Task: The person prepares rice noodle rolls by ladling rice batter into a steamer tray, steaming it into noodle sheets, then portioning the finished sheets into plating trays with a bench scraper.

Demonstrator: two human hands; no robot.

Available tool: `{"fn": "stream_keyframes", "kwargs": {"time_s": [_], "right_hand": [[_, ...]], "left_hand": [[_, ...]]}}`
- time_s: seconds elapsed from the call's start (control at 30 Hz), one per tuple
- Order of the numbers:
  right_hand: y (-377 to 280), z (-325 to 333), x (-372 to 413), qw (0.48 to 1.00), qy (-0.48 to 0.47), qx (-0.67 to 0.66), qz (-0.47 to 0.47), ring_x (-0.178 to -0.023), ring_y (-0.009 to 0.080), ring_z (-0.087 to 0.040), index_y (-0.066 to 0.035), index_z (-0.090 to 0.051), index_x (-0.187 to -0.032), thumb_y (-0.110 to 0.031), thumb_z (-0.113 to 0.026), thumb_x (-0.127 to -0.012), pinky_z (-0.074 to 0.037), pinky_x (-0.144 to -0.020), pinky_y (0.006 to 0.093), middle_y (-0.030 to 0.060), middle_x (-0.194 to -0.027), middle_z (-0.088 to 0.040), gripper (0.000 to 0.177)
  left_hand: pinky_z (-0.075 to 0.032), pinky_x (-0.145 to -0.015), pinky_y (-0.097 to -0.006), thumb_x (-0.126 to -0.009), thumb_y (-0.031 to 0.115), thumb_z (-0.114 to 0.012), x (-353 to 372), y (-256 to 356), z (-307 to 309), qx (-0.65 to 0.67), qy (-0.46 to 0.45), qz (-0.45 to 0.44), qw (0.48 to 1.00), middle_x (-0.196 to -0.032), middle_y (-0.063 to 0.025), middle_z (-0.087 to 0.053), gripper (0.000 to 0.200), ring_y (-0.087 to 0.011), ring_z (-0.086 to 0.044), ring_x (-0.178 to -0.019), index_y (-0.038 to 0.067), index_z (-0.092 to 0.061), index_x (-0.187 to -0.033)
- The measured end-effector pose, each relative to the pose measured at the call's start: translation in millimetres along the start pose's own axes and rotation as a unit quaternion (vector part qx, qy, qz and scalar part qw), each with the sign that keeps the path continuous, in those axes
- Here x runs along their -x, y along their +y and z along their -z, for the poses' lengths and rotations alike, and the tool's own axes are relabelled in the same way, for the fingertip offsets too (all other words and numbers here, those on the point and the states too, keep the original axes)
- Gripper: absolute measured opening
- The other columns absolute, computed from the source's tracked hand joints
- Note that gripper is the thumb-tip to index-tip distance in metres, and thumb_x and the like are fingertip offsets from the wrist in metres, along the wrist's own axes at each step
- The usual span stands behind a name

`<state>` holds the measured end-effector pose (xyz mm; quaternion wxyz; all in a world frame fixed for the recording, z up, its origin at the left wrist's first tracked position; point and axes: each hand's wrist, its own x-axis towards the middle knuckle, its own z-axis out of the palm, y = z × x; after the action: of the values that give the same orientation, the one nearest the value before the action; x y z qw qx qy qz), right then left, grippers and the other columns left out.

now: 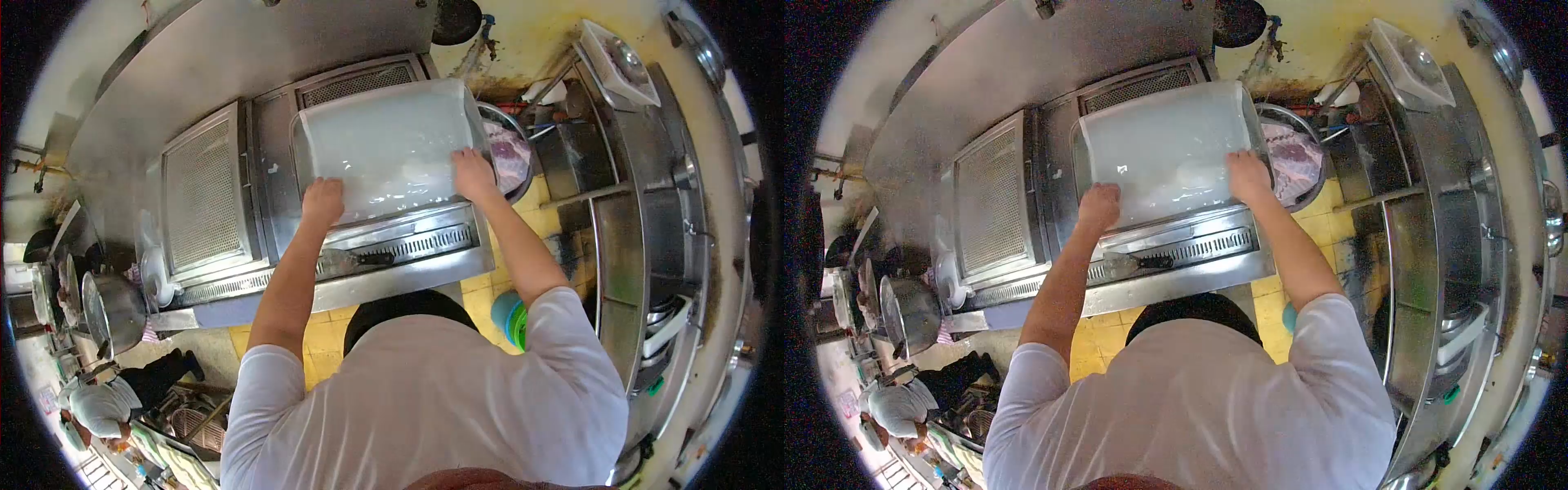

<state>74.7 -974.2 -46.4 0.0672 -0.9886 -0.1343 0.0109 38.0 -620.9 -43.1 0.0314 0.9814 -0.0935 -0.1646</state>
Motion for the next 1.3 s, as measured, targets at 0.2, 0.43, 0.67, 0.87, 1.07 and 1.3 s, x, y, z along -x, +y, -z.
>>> {"fn": "stream_keyframes", "kwargs": {"time_s": [0.2, 0.43, 0.67, 0.87, 1.07, 1.3], "right_hand": [[9, -1, 13, 0.999, -0.023, -0.02, -0.012, -0.107, 0.0334, -0.063, -0.007, -0.07, -0.101, -0.005, -0.055, -0.082, -0.054, -0.09, 0.0435, 0.0158, -0.107, -0.069, 0.025], [5, 7, 25, 0.997, -0.069, -0.042, -0.009, -0.106, 0.0368, -0.063, -0.004, -0.07, -0.092, -0.002, -0.055, -0.075, -0.053, -0.09, 0.0468, 0.0187, -0.103, -0.069, 0.022], [17, 14, 39, 0.995, -0.087, -0.052, -0.004, -0.099, 0.0408, -0.063, -0.003, -0.07, -0.088, -0.004, -0.058, -0.074, -0.052, -0.089, 0.0483, 0.0195, -0.101, -0.068, 0.018], [11, 34, 26, 0.985, -0.095, -0.139, -0.043, -0.098, 0.0395, -0.066, -0.004, -0.073, -0.091, -0.009, -0.06, -0.077, -0.053, -0.089, 0.0484, 0.0214, -0.1, -0.069, 0.02], [25, 5, 6, 0.991, -0.118, -0.052, 0.026, -0.092, 0.0428, -0.066, -0.004, -0.072, -0.093, -0.012, -0.055, -0.084, -0.053, -0.084, 0.0519, 0.023, -0.095, -0.069, 0.021], [-2, 65, -57, 0.996, -0.021, -0.087, -0.026, -0.093, 0.0419, -0.069, -0.001, -0.071, -0.09, -0.012, -0.054, -0.083, -0.054, -0.084, 0.0517, 0.0236, -0.097, -0.071, 0.021]], "left_hand": [[-0.049, -0.097, -0.0436, -0.081, 0.012, -0.059, 9, -15, -11, -0.027, -0.018, -0.006, 0.999, -0.122, -0.0183, -0.062, 0.032, -0.0334, -0.058, -0.115, 0.008, -0.064, -0.113], [-0.046, -0.099, -0.0454, -0.083, 0.012, -0.059, -4, -11, -12, -0.028, 0.127, -0.124, 0.984, -0.117, -0.0119, -0.063, 0.025, -0.0316, -0.058, -0.115, 0.007, -0.064, -0.108], [-0.046, -0.097, -0.0462, -0.084, 0.017, -0.061, 3, -22, -12, -0.027, 0.062, -0.112, 0.991, -0.101, -0.011, -0.069, 0.017, -0.0303, -0.064, -0.103, 0.012, -0.068, -0.099], [-0.048, -0.095, -0.0491, -0.084, 0.026, -0.066, 34, -17, 17, 0.065, -0.091, -0.125, 0.986, -0.1, -0.0125, -0.07, 0.024, -0.0331, -0.065, -0.105, 0.013, -0.071, -0.103], [-0.048, -0.097, -0.0497, -0.085, 0.025, -0.065, 25, -19, -3, -0.004, -0.034, -0.059, 0.998, -0.105, -0.0118, -0.071, 0.021, -0.0323, -0.066, -0.105, 0.016, -0.073, -0.102], [-0.048, -0.1, -0.0455, -0.09, 0.02, -0.064, -28, -26, 50, 0.157, 0.103, -0.037, 0.981, -0.111, -0.0169, -0.07, 0.027, -0.0367, -0.065, -0.107, 0.009, -0.07, -0.114]]}}
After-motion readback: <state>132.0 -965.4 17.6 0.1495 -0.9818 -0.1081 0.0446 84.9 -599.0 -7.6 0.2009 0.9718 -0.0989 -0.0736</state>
